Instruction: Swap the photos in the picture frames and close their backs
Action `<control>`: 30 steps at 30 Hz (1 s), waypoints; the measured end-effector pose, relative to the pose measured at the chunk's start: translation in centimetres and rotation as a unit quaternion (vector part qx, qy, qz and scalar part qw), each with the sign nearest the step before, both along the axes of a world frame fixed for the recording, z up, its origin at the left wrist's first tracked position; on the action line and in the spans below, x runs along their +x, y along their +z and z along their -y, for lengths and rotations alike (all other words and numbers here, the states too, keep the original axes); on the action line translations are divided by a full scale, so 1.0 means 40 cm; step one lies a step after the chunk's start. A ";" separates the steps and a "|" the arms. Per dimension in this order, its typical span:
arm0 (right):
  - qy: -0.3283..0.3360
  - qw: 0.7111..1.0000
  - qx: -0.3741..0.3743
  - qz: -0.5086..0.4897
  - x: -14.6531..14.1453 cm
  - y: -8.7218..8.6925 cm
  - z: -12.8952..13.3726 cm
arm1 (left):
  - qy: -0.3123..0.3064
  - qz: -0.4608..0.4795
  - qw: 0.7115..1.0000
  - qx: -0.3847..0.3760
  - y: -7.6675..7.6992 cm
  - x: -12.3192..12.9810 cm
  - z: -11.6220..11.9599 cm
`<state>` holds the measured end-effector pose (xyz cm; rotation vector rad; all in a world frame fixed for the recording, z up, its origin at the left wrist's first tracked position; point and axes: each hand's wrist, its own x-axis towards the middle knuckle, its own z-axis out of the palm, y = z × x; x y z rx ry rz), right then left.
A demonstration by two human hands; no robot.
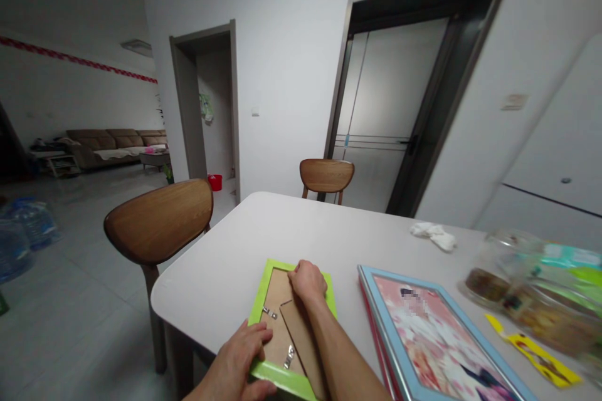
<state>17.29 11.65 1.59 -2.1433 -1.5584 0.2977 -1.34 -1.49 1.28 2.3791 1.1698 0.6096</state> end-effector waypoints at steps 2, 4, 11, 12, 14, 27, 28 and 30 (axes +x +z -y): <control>0.004 1.000 0.017 -0.025 0.001 0.005 0.006 | 0.008 -0.012 1.000 -0.007 0.011 0.000 0.008; 0.021 0.997 0.036 -0.062 0.006 0.013 0.016 | 0.001 -0.032 0.999 -0.014 0.025 0.011 0.015; 0.080 0.965 0.104 -0.226 0.058 0.067 0.111 | -0.049 -0.093 0.994 -0.031 0.040 0.096 0.031; 0.077 0.959 0.116 -0.248 0.072 0.075 0.136 | -0.042 -0.086 0.995 -0.033 0.039 0.097 0.031; 0.058 0.945 0.139 -0.289 0.097 0.086 0.189 | -0.034 -0.050 0.998 -0.026 0.045 0.088 0.031; 0.086 0.664 0.195 -0.716 -0.001 0.152 0.404 | -0.015 0.592 0.775 -0.220 0.281 0.232 0.083; 0.073 0.690 0.207 -0.689 0.043 0.178 0.409 | -0.033 0.606 0.762 -0.226 0.291 0.247 0.083; 0.020 0.765 0.194 -0.614 0.156 0.224 0.418 | -0.057 0.610 0.751 -0.245 0.298 0.276 0.075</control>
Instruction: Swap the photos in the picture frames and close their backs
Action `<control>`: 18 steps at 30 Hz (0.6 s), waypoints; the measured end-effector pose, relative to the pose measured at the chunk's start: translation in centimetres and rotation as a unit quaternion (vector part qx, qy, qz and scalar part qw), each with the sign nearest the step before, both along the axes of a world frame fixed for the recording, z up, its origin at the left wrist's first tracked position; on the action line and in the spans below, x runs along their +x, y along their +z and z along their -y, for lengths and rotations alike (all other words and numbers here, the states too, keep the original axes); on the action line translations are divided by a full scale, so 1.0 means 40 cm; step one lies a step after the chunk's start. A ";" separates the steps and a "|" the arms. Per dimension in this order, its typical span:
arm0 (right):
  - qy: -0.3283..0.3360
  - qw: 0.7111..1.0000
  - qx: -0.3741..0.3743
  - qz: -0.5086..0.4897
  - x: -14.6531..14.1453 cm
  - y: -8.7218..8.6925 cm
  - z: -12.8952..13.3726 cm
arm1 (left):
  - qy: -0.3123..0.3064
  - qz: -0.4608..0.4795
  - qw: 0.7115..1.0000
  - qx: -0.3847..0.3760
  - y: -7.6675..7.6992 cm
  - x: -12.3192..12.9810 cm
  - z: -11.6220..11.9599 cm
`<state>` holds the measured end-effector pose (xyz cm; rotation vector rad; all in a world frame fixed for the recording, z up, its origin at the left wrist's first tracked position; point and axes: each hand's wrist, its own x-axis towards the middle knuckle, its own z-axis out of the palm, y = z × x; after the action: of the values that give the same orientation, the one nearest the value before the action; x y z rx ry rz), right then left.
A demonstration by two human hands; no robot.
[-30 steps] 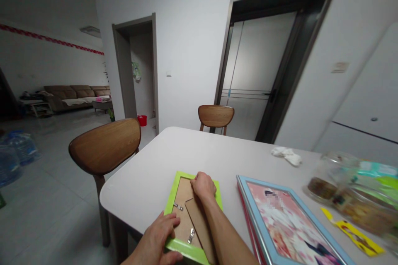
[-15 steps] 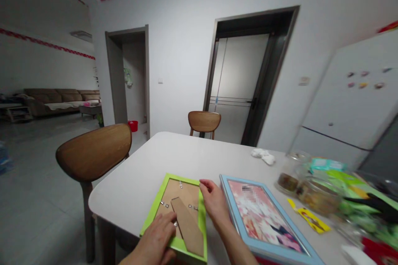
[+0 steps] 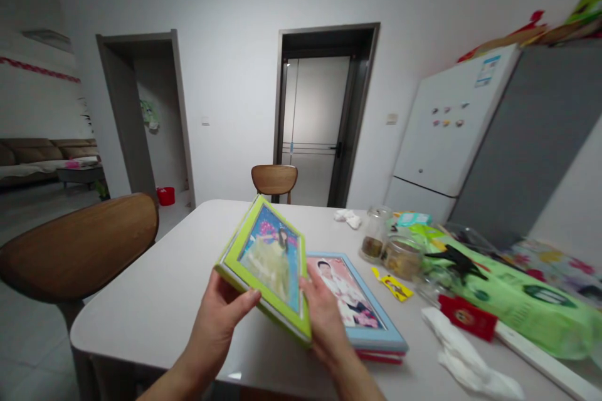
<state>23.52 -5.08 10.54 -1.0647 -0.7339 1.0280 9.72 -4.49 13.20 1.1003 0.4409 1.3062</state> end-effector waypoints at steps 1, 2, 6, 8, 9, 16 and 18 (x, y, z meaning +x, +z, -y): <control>-0.019 0.998 -0.041 0.053 0.061 0.016 0.004 | -0.014 -0.010 1.000 -0.005 -0.006 0.017 -0.005; -0.042 0.991 -0.079 0.102 0.122 0.025 0.008 | -0.027 -0.027 0.999 -0.012 -0.019 0.035 -0.010; -0.050 0.951 -0.172 0.252 0.319 -0.004 0.022 | -0.067 -0.114 0.991 -0.020 -0.117 0.116 -0.013; -0.042 0.937 -0.186 0.292 0.380 -0.039 0.027 | -0.052 -0.189 0.981 0.003 -0.164 0.148 -0.005; -0.042 0.932 -0.191 0.306 0.402 -0.055 0.028 | -0.039 -0.231 0.972 0.013 -0.181 0.161 0.000; -0.107 0.897 -0.195 0.381 0.449 -0.107 0.033 | -0.039 -0.350 0.934 0.068 -0.188 0.189 0.015; -0.137 0.891 -0.202 0.383 0.449 -0.118 0.050 | -0.063 -0.333 0.938 0.072 -0.187 0.185 0.017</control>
<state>41.47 -7.09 5.81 -1.9290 -0.9749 0.4945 17.12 -5.17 5.72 1.6693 0.7655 0.8345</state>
